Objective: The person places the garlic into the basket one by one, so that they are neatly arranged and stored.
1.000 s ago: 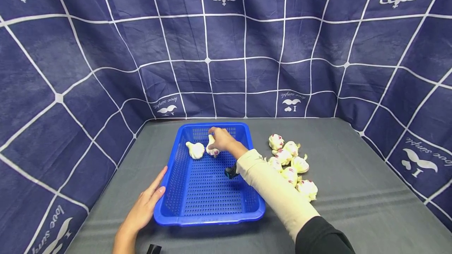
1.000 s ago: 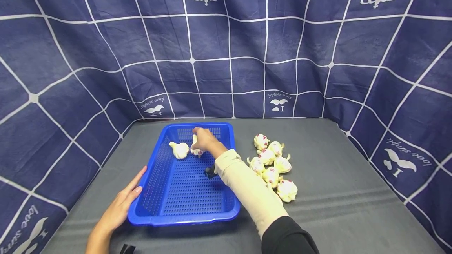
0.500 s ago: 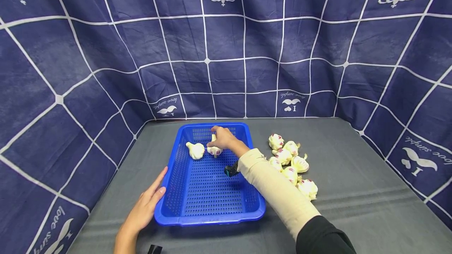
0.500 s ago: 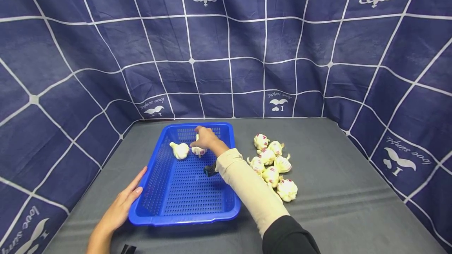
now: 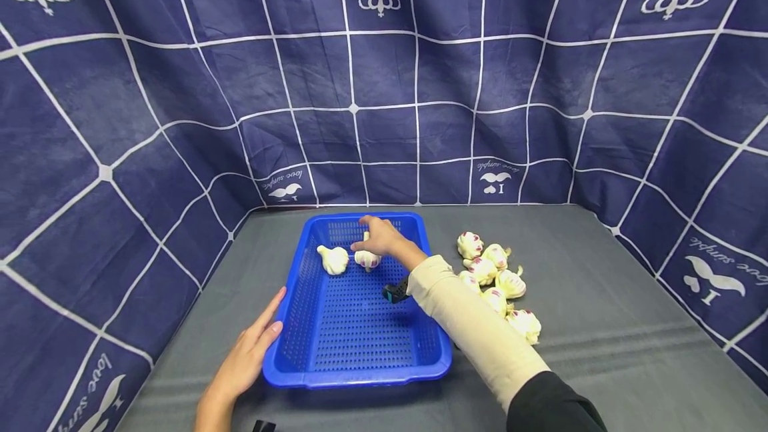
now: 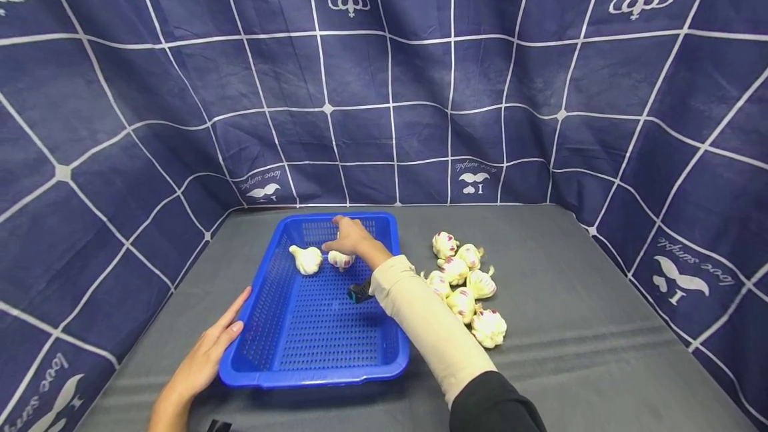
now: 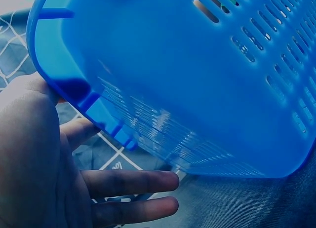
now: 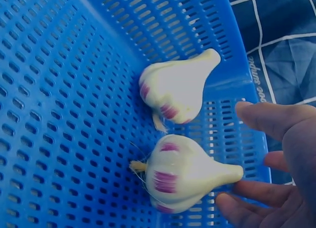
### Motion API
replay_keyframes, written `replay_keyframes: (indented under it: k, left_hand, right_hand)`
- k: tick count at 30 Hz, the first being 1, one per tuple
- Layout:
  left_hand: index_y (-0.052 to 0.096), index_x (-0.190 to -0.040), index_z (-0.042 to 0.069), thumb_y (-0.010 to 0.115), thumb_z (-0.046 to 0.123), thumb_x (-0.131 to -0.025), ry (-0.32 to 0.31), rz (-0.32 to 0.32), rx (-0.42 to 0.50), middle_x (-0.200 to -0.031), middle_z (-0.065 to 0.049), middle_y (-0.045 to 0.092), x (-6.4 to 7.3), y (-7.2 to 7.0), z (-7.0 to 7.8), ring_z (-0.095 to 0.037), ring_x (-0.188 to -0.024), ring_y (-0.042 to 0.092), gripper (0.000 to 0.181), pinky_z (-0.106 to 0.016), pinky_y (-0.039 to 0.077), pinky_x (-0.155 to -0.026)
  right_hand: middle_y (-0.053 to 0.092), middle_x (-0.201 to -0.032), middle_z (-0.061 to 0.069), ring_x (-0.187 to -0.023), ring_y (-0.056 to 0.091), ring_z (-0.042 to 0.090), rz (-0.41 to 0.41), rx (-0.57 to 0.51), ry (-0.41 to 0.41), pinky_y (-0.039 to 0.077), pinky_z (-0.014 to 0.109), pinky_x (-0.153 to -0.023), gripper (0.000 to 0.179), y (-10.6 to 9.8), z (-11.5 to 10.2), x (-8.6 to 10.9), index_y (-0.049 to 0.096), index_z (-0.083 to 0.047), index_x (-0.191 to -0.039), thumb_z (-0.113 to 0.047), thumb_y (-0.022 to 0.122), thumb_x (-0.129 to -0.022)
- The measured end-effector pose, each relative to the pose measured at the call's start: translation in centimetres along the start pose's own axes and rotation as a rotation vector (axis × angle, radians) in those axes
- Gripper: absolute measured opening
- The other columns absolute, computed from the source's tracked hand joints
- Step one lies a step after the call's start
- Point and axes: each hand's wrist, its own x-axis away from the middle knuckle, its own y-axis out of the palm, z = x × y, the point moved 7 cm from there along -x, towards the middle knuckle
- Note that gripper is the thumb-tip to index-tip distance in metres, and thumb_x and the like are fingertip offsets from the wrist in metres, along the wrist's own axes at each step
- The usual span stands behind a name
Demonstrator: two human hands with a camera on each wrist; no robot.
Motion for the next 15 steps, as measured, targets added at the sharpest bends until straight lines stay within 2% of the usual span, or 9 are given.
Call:
replay_keyframes:
  k: [10,15]
  left_hand:
    - [0.034,-0.155,0.015,0.041,0.015,-0.106,0.037,0.012,-0.001,-0.150,-0.020,0.041,0.1,-0.2,0.1,0.012,-0.125,0.034,0.050,-0.005,0.025,-0.098]
    - [0.033,-0.156,0.017,0.041,0.017,-0.107,0.018,-0.001,0.004,-0.151,-0.019,0.040,0.1,-0.2,0.0,0.004,-0.128,0.035,0.050,-0.006,0.024,-0.099]
  right_hand:
    - [0.069,-0.114,0.013,-0.112,0.061,0.029,0.015,-0.008,0.008,0.047,0.041,-0.096,0.070,-1.1,0.2,0.5,0.051,-0.006,-0.142,-0.036,0.077,-0.085]
    - [0.067,-0.111,0.012,-0.105,0.062,0.026,0.010,-0.015,0.007,0.049,0.039,-0.090,0.070,-1.4,0.0,0.6,0.050,-0.007,-0.142,-0.037,0.077,-0.085]
